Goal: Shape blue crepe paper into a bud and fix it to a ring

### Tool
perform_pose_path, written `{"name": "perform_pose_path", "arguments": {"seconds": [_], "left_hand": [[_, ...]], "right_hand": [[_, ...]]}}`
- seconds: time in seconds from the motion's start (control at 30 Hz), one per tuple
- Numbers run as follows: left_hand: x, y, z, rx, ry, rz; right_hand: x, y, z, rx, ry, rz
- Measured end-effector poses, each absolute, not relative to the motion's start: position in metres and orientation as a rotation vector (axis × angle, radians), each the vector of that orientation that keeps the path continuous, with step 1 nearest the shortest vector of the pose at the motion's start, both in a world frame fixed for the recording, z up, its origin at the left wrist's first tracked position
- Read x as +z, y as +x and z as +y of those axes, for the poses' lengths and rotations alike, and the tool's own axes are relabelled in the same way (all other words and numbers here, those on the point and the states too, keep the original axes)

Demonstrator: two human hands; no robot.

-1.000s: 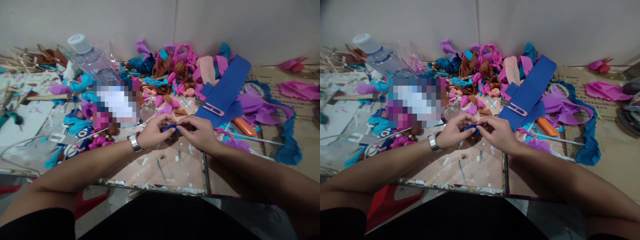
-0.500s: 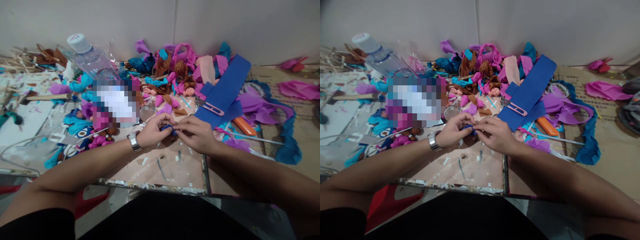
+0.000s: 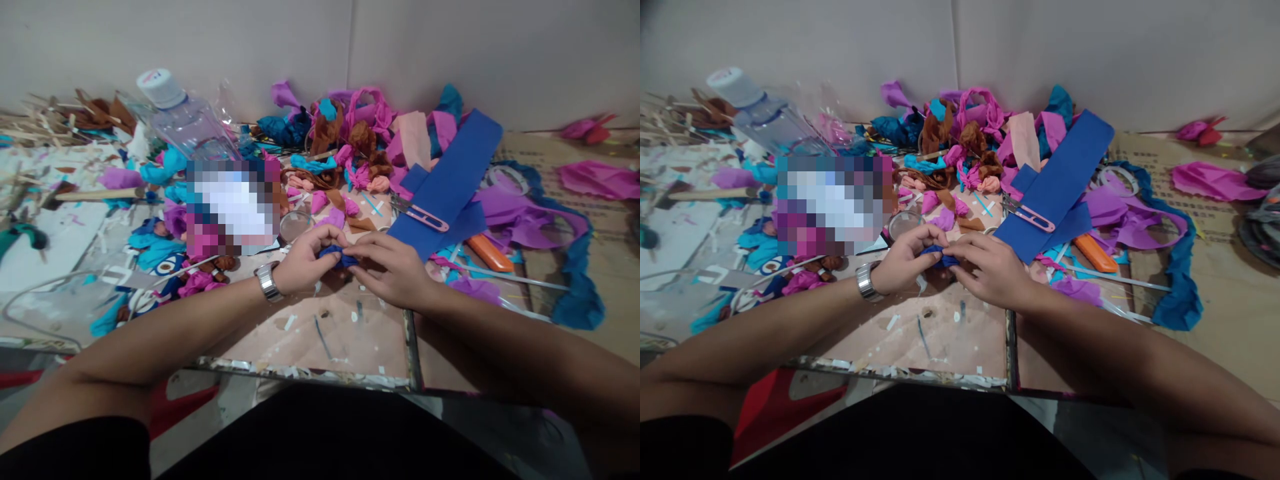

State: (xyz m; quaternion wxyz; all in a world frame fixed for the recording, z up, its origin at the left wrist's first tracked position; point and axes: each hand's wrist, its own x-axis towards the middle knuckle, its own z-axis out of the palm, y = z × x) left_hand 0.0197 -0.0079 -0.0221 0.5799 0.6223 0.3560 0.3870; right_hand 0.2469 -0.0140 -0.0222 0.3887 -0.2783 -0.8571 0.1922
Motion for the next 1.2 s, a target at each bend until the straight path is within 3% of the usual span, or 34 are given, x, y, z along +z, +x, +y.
{"name": "perform_pose_path", "arguments": {"seconds": [1.2], "left_hand": [[-0.0230, 0.0203, -0.0151, 0.776, 1.518, 0.735]], "right_hand": [[-0.0232, 0.2444, -0.0114, 0.733, -1.008, -2.044]]}}
